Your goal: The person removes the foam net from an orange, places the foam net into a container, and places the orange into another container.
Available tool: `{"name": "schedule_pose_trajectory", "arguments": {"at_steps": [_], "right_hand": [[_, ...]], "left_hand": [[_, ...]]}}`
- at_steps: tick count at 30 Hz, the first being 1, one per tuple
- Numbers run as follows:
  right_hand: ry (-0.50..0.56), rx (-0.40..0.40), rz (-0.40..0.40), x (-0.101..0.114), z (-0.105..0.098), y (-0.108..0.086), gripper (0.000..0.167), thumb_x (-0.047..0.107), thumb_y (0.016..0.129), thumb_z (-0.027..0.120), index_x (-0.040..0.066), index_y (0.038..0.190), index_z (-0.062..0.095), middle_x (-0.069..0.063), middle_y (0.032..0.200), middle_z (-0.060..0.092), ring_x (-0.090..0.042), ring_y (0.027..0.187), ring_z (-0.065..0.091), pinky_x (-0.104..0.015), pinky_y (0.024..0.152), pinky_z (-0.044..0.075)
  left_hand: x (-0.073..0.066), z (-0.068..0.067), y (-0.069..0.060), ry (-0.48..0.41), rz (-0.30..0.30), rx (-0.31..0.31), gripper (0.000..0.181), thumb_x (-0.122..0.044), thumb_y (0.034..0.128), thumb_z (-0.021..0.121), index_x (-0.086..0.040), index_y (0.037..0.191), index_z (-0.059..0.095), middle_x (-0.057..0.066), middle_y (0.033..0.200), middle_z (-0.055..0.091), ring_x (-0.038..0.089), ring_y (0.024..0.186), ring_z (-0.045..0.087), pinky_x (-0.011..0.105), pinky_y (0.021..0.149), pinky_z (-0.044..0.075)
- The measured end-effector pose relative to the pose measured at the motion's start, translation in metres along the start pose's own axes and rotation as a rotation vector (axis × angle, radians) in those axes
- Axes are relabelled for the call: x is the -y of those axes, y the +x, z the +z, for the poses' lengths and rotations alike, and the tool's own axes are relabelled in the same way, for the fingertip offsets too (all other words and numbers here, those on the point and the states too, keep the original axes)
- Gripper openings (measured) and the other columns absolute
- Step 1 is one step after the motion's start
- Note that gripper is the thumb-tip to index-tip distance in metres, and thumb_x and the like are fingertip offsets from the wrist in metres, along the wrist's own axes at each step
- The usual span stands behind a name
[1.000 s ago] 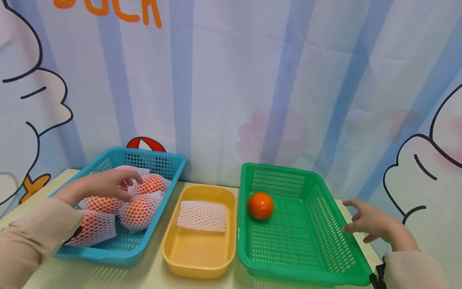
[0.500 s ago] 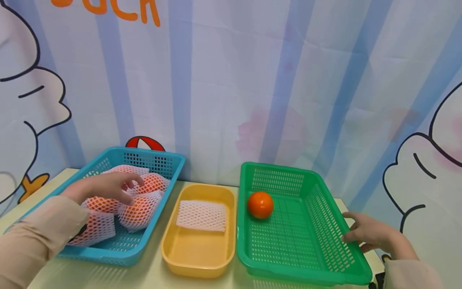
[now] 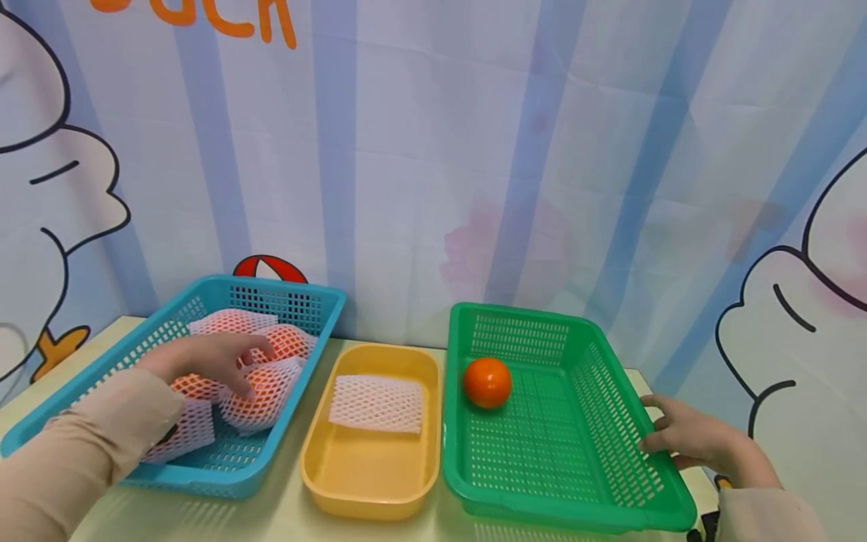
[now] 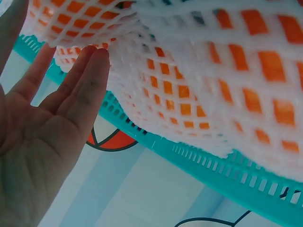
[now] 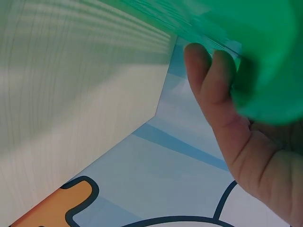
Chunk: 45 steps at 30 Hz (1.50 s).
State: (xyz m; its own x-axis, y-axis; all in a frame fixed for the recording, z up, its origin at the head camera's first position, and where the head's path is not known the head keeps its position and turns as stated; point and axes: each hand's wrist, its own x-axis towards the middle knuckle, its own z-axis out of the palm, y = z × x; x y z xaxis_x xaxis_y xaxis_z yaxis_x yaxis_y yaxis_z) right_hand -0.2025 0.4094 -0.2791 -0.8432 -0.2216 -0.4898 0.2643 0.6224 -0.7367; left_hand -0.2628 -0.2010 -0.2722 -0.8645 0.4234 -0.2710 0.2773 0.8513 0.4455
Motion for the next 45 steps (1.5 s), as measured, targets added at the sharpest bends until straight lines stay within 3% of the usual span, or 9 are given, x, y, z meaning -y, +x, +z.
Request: {"name": "schedule_pose_trajectory", "arguments": {"at_steps": [6, 9, 12, 16, 19, 24, 30, 36, 45], "right_hand": [[0.028, 0.011, -0.015, 0.000, 0.000, 0.000, 0.082, 0.001, 0.090, 0.053, -0.017, 0.137, -0.012, -0.042, 0.120, 0.039, -0.034, 0.095, 0.060, -0.048, 0.079, 0.049], [0.024, 0.005, -0.015, -0.001, 0.000, 0.000, 0.081, 0.001, 0.090, 0.052, -0.017, 0.137, -0.011, -0.046, 0.123, 0.032, -0.034, 0.096, 0.060, -0.048, 0.079, 0.049], [0.037, 0.013, -0.023, -0.003, -0.002, 0.000, 0.082, 0.001, 0.090, 0.052, -0.017, 0.137, -0.013, -0.044, 0.121, 0.036, -0.034, 0.094, 0.060, -0.048, 0.079, 0.049], [0.053, 0.014, -0.026, -0.005, -0.002, 0.001, 0.082, 0.001, 0.090, 0.051, -0.017, 0.137, -0.013, -0.038, 0.119, 0.042, -0.034, 0.093, 0.061, -0.048, 0.078, 0.050], [0.047, -0.002, -0.017, -0.004, 0.000, 0.002, 0.081, 0.001, 0.090, 0.052, -0.017, 0.137, -0.012, -0.042, 0.120, 0.038, -0.033, 0.093, 0.061, -0.047, 0.078, 0.050], [0.043, -0.021, 0.000, -0.001, 0.005, 0.003, 0.080, 0.001, 0.090, 0.052, -0.016, 0.138, -0.010, -0.046, 0.124, 0.031, -0.033, 0.093, 0.061, -0.047, 0.078, 0.049], [0.051, -0.024, 0.003, -0.001, 0.006, 0.000, 0.079, 0.000, 0.090, 0.049, -0.015, 0.137, -0.012, -0.043, 0.121, 0.035, -0.033, 0.092, 0.061, -0.047, 0.077, 0.050], [0.072, -0.001, -0.019, -0.004, 0.005, 0.000, 0.079, -0.001, 0.090, 0.049, -0.017, 0.136, -0.013, -0.036, 0.117, 0.044, -0.034, 0.091, 0.061, -0.048, 0.077, 0.050], [0.085, 0.014, -0.035, -0.006, 0.001, 0.000, 0.081, 0.000, 0.090, 0.049, -0.017, 0.135, -0.015, -0.028, 0.113, 0.050, -0.034, 0.091, 0.062, -0.047, 0.078, 0.050]], "left_hand": [[0.003, 0.008, 0.007, 0.010, -0.018, 0.015, 0.058, -0.022, 0.0722, 0.080, -0.007, 0.121, 0.051, 0.014, 0.113, 0.054, 0.029, 0.099, 0.052, 0.045, 0.079, 0.045], [0.002, 0.011, 0.010, 0.012, -0.030, 0.030, 0.064, -0.026, 0.0720, 0.080, -0.007, 0.125, 0.049, 0.018, 0.124, 0.050, 0.035, 0.111, 0.048, 0.051, 0.086, 0.042], [0.001, 0.014, 0.013, 0.011, -0.065, 0.047, 0.071, -0.030, 0.0709, 0.081, -0.009, 0.130, 0.047, 0.020, 0.133, 0.044, 0.039, 0.120, 0.041, 0.054, 0.090, 0.039], [0.000, 0.017, 0.014, 0.004, -0.111, 0.069, 0.082, -0.031, 0.0691, 0.082, -0.010, 0.137, 0.041, 0.021, 0.140, 0.038, 0.042, 0.126, 0.035, 0.056, 0.093, 0.037], [0.001, 0.020, 0.014, 0.000, -0.131, 0.089, 0.091, -0.029, 0.0689, 0.082, -0.009, 0.143, 0.033, 0.023, 0.144, 0.032, 0.043, 0.129, 0.030, 0.057, 0.095, 0.034], [0.002, 0.028, 0.015, -0.006, -0.110, 0.085, 0.098, -0.022, 0.0672, 0.084, -0.005, 0.144, 0.026, 0.024, 0.145, 0.028, 0.044, 0.130, 0.027, 0.058, 0.097, 0.032], [0.002, 0.033, 0.021, -0.020, -0.052, 0.054, 0.098, -0.019, 0.0647, 0.085, -0.002, 0.142, 0.026, 0.025, 0.142, 0.031, 0.042, 0.129, 0.030, 0.054, 0.098, 0.033], [0.004, 0.031, 0.021, -0.006, -0.014, 0.032, 0.086, -0.013, 0.0626, 0.082, -0.004, 0.136, 0.037, 0.018, 0.130, 0.046, 0.032, 0.112, 0.046, 0.048, 0.088, 0.041], [0.005, 0.026, 0.019, -0.013, -0.007, 0.042, 0.090, -0.009, 0.0591, 0.078, -0.007, 0.139, 0.036, 0.016, 0.133, 0.045, 0.028, 0.108, 0.045, 0.045, 0.086, 0.042]]}}
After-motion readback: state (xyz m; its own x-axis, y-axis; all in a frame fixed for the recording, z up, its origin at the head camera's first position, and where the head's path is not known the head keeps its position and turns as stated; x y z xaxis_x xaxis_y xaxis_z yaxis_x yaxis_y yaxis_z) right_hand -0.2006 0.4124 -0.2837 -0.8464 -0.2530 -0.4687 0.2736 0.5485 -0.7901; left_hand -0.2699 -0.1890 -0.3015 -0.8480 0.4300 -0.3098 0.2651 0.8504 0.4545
